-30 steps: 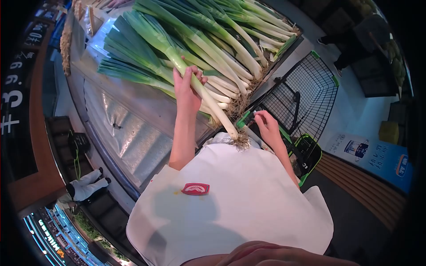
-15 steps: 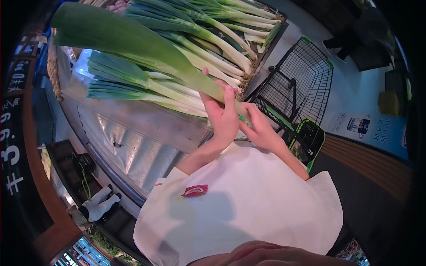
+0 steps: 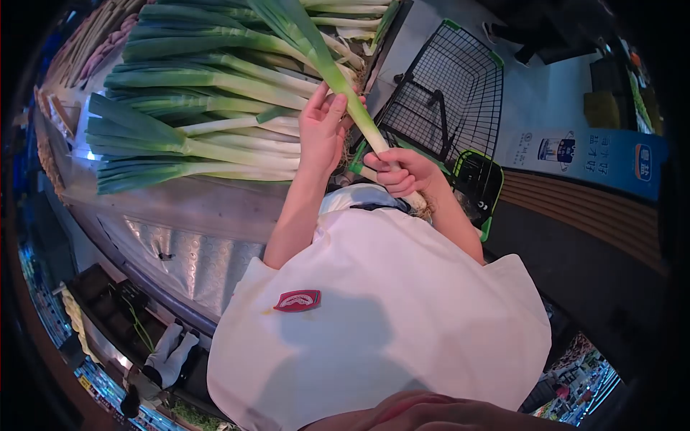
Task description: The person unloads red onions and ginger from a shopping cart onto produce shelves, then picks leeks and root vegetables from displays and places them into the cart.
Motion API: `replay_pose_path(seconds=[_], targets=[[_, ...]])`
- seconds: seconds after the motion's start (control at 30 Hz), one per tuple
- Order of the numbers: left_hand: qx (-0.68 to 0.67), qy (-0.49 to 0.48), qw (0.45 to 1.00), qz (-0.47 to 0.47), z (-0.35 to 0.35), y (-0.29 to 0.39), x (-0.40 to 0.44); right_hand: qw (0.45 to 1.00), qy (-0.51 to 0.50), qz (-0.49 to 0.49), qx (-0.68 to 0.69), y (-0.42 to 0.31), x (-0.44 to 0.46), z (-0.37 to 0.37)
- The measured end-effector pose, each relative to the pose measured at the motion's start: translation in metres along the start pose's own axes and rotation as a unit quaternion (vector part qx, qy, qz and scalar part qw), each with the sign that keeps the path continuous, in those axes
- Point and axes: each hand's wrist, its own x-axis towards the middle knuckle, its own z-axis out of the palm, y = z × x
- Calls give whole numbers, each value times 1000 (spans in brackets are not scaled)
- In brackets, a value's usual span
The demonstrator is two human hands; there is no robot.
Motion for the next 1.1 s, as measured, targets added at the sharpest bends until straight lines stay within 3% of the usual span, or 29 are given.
replay_pose_path(seconds=[0.03, 0.13, 0.17, 0.27, 0.3, 0.33, 0.4, 0.43, 0.7, 0.77, 0.8, 0.87, 0.9, 0.97, 1.0, 1.03, 1.1], targets=[[16, 19, 1000, 15, 1, 1, -3, 1000, 21, 14, -3, -2, 0, -4], [156, 108, 976, 111, 0, -3, -10, 940, 224, -10, -256, -9, 9, 5], [182, 154, 963, 123, 7, -3, -15, 880, 283, -80, -372, -8, 17, 17], [356, 187, 901, 160, 13, -1, -22, 695, 386, -277, -540, -5, 46, 13], [385, 140, 891, 195, 8, -2, -21, 693, 396, -283, -532, -10, 49, 12], [331, 108, 923, 167, 0, 0, -18, 690, 406, -289, -525, -14, 53, 13], [214, 41, 970, 108, -17, 9, -14, 788, 419, -197, -405, -30, 40, 28], [203, 49, 973, 101, -18, 20, -16, 747, 458, -212, -433, -28, 41, 33], [201, 17, 964, 171, -8, 55, -43, 795, 436, -220, -359, -20, 0, 33], [201, 45, 963, 173, -2, 58, -42, 807, 421, -217, -353, -20, -5, 30], [280, 88, 938, 186, -8, 56, -37, 812, 414, -217, -349, -20, -7, 29], [427, 166, 864, 206, -31, 45, -14, 895, 298, -198, -265, -21, -14, 25], [530, 232, 783, 229, -40, 42, -4, 927, 239, -190, -220, -22, -18, 22], [699, 341, 572, 261, -61, 38, 14, 985, -3, -139, -100, -23, -15, -5], [693, 364, 579, 225, -74, 35, 25, 985, -127, -112, -40, -25, -10, -17], [687, 387, 585, 189, -88, 33, 35, 975, -191, -107, -42, -24, -1, -21], [691, 406, 581, 144, -95, 32, 40, 972, -199, -115, -56, -29, 6, -10]])
